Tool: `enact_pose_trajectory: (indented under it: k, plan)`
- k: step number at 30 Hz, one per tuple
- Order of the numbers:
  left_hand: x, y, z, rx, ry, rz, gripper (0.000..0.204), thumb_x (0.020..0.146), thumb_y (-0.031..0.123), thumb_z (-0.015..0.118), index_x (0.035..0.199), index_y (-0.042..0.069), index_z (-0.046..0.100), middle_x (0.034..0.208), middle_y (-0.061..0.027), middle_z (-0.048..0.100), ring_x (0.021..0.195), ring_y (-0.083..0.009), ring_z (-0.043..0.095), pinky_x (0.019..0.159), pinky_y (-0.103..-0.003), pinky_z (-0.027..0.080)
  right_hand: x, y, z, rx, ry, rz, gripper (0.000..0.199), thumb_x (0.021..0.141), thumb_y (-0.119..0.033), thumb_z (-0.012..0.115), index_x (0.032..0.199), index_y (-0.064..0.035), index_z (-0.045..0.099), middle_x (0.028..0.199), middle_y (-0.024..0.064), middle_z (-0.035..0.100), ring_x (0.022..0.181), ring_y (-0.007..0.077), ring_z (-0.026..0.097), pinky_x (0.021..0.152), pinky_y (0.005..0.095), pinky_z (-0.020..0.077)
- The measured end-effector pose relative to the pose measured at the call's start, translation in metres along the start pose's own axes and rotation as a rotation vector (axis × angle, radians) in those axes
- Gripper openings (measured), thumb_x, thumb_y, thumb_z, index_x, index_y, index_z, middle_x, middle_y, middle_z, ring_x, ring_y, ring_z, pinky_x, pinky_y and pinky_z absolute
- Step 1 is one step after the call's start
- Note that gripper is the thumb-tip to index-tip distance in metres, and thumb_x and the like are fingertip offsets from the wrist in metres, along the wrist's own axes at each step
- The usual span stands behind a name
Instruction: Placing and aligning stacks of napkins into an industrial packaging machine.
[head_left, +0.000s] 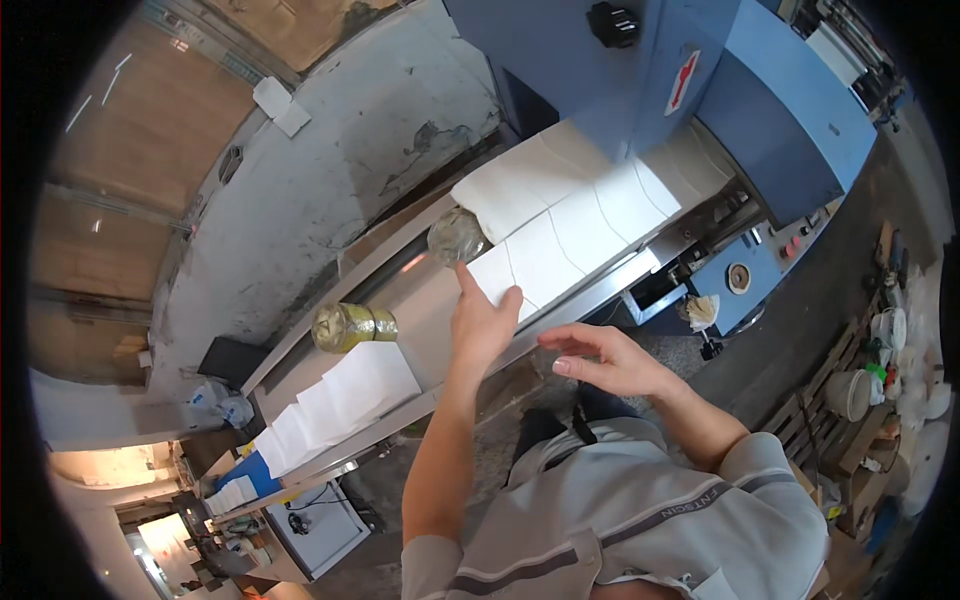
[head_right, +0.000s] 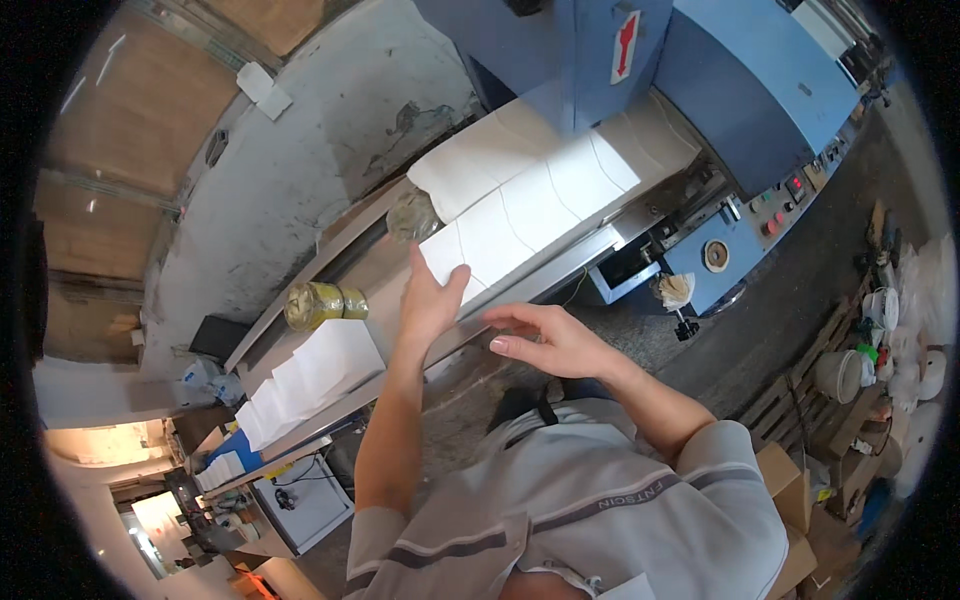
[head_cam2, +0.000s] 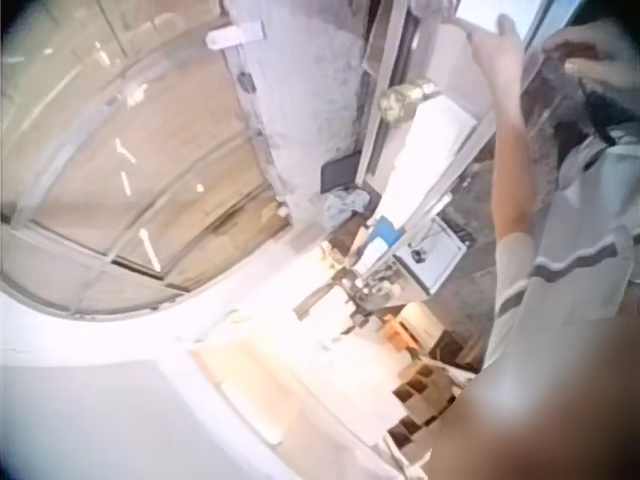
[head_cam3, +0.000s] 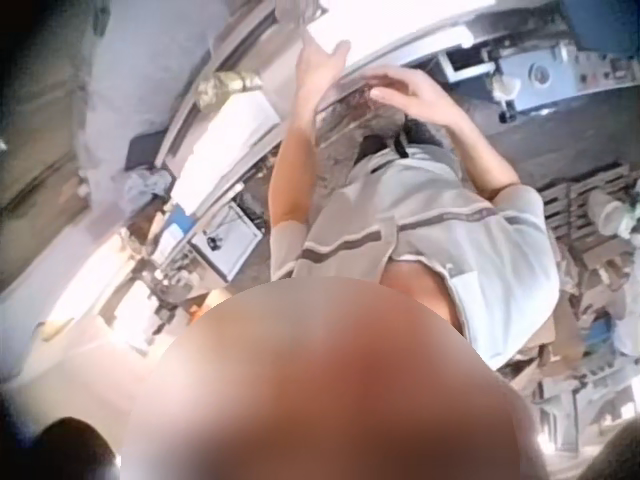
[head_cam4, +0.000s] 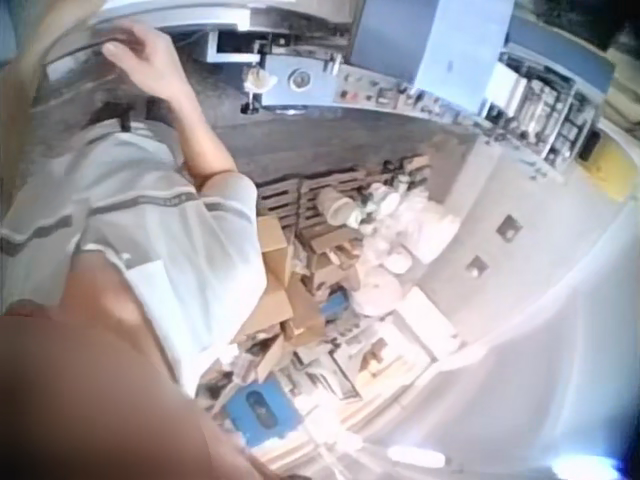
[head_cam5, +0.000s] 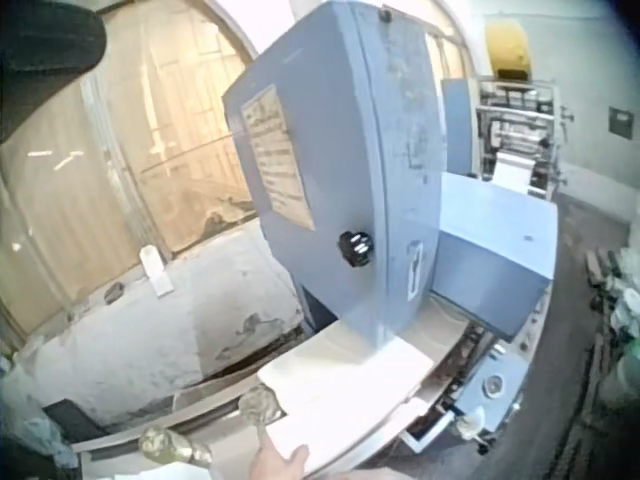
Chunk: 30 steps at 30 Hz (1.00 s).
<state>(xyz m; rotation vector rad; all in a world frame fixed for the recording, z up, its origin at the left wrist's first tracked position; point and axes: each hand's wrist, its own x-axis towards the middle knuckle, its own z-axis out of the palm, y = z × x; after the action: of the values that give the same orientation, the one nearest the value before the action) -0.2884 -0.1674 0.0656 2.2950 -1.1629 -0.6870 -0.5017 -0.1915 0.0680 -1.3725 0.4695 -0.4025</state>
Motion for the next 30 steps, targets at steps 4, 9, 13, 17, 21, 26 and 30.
enact_pose_trajectory:
  k: [4, 9, 13, 17, 21, 26, 30]
  plan:
    - [-0.001, 0.009, -0.004, -0.041, -0.035, -0.094, 0.091, 0.080, 0.032, 0.063, 0.146, -0.010, 0.018, 0.115, -0.0344, 0.061, 0.107, -0.0446, 0.061, 0.093, -0.045, 0.048, 0.002, 0.005, -0.008, 0.014, -0.040, 0.013, 0.043, 0.095, -0.021, 0.064, 0.132, 0.0006, 0.054, 0.124, 0.0118, 0.062, 0.113, 0.0179, 0.059, 0.098, 0.0333, 0.0472]
    - [0.000, -0.015, -0.012, -0.078, 0.019, -0.083, 0.089, 0.076, 0.025, 0.065, 0.146, -0.009, 0.020, 0.117, -0.0341, 0.060, 0.108, -0.0433, 0.062, 0.093, -0.044, 0.049, 0.018, -0.004, 0.014, 0.138, -0.116, 0.094, 0.042, 0.096, -0.017, 0.062, 0.134, -0.0011, 0.052, 0.131, 0.0088, 0.058, 0.117, 0.0143, 0.054, 0.102, 0.0315, 0.0430]
    - [0.001, -0.096, -0.025, -0.440, 0.092, -0.046, 0.084, 0.076, 0.012, 0.064, 0.146, -0.007, 0.023, 0.116, -0.0289, 0.062, 0.101, -0.0335, 0.066, 0.086, -0.037, 0.052, 0.040, 0.002, 0.043, 0.060, -0.013, -0.034, 0.045, 0.097, -0.017, 0.061, 0.138, -0.0035, 0.049, 0.143, 0.0077, 0.046, 0.129, 0.0133, 0.043, 0.110, 0.0321, 0.0312]
    - [-0.042, -0.130, -0.069, -0.938, 0.145, -0.093, 0.078, 0.077, 0.002, 0.059, 0.147, -0.005, 0.026, 0.110, -0.0202, 0.064, 0.094, -0.0227, 0.065, 0.075, -0.031, 0.052, 0.060, 0.013, 0.059, -0.013, 0.083, 0.010, 0.052, 0.098, -0.019, 0.059, 0.144, -0.0024, 0.040, 0.144, 0.0115, 0.043, 0.129, 0.0179, 0.043, 0.108, 0.0322, 0.0351]
    - [-0.102, -0.153, -0.115, -1.065, 0.215, -0.152, 0.078, 0.076, 0.003, 0.056, 0.149, -0.002, 0.026, 0.116, -0.0167, 0.063, 0.094, -0.0169, 0.061, 0.074, -0.025, 0.047, 0.073, 0.032, 0.070, -0.172, 0.203, -0.039, 0.060, 0.097, -0.024, 0.061, 0.146, -0.0017, 0.034, 0.147, 0.0176, 0.040, 0.132, 0.0237, 0.042, 0.107, 0.0341, 0.0373]
    - [-0.163, -0.203, -0.132, -1.337, 0.236, 0.051, 0.082, 0.066, -0.005, 0.046, 0.146, -0.008, 0.027, 0.131, -0.0198, 0.054, 0.124, -0.0282, 0.054, 0.103, -0.036, 0.043, 0.129, 0.002, 0.098, -0.894, 0.225, -0.301, 0.063, 0.086, -0.028, 0.070, 0.139, -0.0040, 0.045, 0.147, 0.0267, 0.038, 0.132, 0.0404, 0.044, 0.107, 0.0416, 0.0388]
    - [-0.195, -0.216, -0.131, -1.423, 0.203, -0.014, 0.087, 0.064, -0.003, 0.051, 0.148, -0.003, 0.027, 0.122, -0.0174, 0.059, 0.110, -0.0249, 0.062, 0.095, -0.033, 0.048, 0.199, -0.006, 0.127, -1.029, 0.157, -0.427, 0.063, 0.083, -0.030, 0.072, 0.134, -0.0019, 0.049, 0.140, 0.0235, 0.046, 0.126, 0.0405, 0.049, 0.104, 0.0422, 0.0415]
